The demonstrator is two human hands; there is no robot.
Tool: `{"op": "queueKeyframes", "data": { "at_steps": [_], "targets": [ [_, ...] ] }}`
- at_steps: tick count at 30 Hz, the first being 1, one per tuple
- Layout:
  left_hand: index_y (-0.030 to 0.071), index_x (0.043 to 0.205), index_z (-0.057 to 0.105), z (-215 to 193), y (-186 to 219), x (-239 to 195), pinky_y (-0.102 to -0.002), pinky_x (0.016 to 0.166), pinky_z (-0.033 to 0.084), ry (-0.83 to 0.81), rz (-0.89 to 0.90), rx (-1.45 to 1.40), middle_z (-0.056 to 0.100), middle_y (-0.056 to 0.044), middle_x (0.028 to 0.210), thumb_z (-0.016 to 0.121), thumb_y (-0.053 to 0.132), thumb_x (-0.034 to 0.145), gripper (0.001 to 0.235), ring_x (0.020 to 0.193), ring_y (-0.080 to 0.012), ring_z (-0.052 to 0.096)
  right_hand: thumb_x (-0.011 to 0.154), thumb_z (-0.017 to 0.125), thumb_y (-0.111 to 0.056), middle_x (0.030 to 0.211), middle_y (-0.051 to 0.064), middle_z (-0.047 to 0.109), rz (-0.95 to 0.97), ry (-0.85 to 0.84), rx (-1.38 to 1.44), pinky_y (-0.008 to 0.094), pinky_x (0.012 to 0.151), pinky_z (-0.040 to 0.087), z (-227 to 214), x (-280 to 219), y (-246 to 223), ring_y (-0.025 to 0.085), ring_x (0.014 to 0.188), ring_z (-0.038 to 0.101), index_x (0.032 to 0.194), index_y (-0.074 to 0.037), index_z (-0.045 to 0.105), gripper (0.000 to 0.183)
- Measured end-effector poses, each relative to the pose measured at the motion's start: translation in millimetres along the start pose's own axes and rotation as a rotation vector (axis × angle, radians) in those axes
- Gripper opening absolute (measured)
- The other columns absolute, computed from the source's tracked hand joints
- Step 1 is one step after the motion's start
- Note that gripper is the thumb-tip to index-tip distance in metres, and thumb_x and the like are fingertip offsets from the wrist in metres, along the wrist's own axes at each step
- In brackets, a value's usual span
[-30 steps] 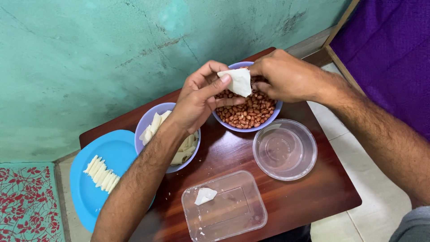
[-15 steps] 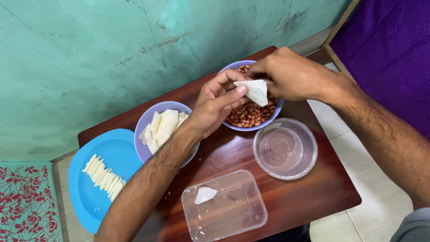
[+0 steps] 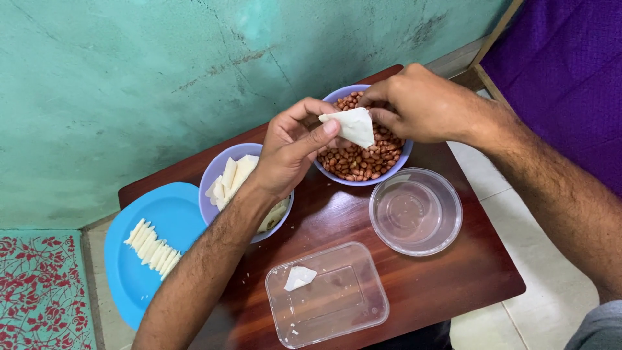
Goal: The person sits at a table and wraps individual peanuts in thin white sheets by hand. They place the wrapped items into a clear plastic container and arrange them in a row on a blue plate.
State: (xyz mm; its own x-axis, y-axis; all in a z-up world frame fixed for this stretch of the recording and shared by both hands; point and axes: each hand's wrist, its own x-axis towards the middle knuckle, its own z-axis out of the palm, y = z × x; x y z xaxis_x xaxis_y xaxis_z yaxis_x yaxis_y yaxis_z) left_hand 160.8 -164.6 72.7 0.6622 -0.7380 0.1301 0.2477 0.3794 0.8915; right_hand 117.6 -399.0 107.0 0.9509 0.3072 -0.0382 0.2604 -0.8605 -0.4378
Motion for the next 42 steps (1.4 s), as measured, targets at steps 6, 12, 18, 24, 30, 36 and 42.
{"op": "queueKeyframes", "data": {
  "at_steps": [6,12,18,24,30,36,42],
  "targets": [
    [-0.002,0.114,0.066,-9.3,-11.7,-1.1,-0.036,0.089,0.065,0.056,0.043,0.037,0.068,-0.012,0.109,0.076,0.014,0.097,0.025,0.097,-0.0172,0.072,0.092,0.070,-0.012,0.088,0.025,0.077,0.140,-0.087,0.039,0.051,0.074,0.062,-14.0,-5.4,-30.5,0.043,0.088,0.076,0.098,-0.005,0.079,0.013],
    [-0.002,0.114,0.066,-9.0,-9.5,-3.3,-0.035,0.088,0.066,0.062,0.052,0.043,0.068,-0.011,0.108,0.077,0.014,0.096,0.026,0.096,-0.0169,0.072,0.085,0.077,-0.023,0.084,0.021,0.078,0.120,-0.275,-0.066,0.049,0.072,0.062,2.5,-12.4,-28.1,0.040,0.083,0.078,0.087,-0.009,0.081,0.015],
    [-0.002,0.113,0.066,-5.9,-6.4,-5.4,-0.032,0.086,0.065,0.084,0.072,0.046,0.068,-0.010,0.105,0.076,0.012,0.096,0.024,0.094,-0.0151,0.072,0.087,0.074,-0.025,0.080,0.021,0.075,0.046,-0.079,-0.149,0.053,0.068,0.060,29.8,-1.0,1.9,0.043,0.079,0.075,0.083,-0.005,0.078,0.021],
    [-0.002,0.113,0.066,-10.9,-9.1,-5.5,-0.032,0.086,0.065,0.093,0.069,0.068,0.068,-0.010,0.103,0.077,0.013,0.096,0.025,0.093,-0.0147,0.072,0.089,0.071,-0.022,0.078,0.021,0.074,0.015,-0.052,-0.132,0.053,0.070,0.060,11.9,-6.8,-21.2,0.044,0.077,0.075,0.083,-0.004,0.077,0.021],
    [-0.002,0.112,0.066,-11.0,-8.8,-4.5,-0.033,0.086,0.066,0.090,0.086,0.071,0.068,-0.010,0.101,0.077,0.012,0.095,0.025,0.093,-0.0157,0.073,0.089,0.072,-0.028,0.082,0.016,0.080,0.000,-0.238,-0.013,0.045,0.076,0.063,12.4,-11.3,-44.8,0.036,0.080,0.078,0.088,-0.010,0.082,0.021],
    [-0.002,0.112,0.066,-8.4,-3.4,-6.4,-0.034,0.086,0.066,0.095,0.100,0.080,0.069,-0.011,0.101,0.077,0.014,0.096,0.025,0.093,-0.0158,0.073,0.095,0.067,-0.018,0.089,0.023,0.078,0.059,-0.154,-0.117,0.047,0.079,0.064,-6.0,-9.2,-54.7,0.038,0.084,0.078,0.095,-0.001,0.078,0.021],
    [-0.003,0.113,0.065,-17.5,-0.6,-4.7,-0.033,0.086,0.066,0.119,0.131,0.065,0.069,-0.010,0.099,0.076,0.011,0.097,0.024,0.093,-0.0164,0.074,0.090,0.071,-0.022,0.094,0.011,0.080,-0.001,-0.035,0.194,0.053,0.077,0.061,20.7,0.2,-58.2,0.039,0.087,0.076,0.105,-0.007,0.075,0.022]
  ]
}}
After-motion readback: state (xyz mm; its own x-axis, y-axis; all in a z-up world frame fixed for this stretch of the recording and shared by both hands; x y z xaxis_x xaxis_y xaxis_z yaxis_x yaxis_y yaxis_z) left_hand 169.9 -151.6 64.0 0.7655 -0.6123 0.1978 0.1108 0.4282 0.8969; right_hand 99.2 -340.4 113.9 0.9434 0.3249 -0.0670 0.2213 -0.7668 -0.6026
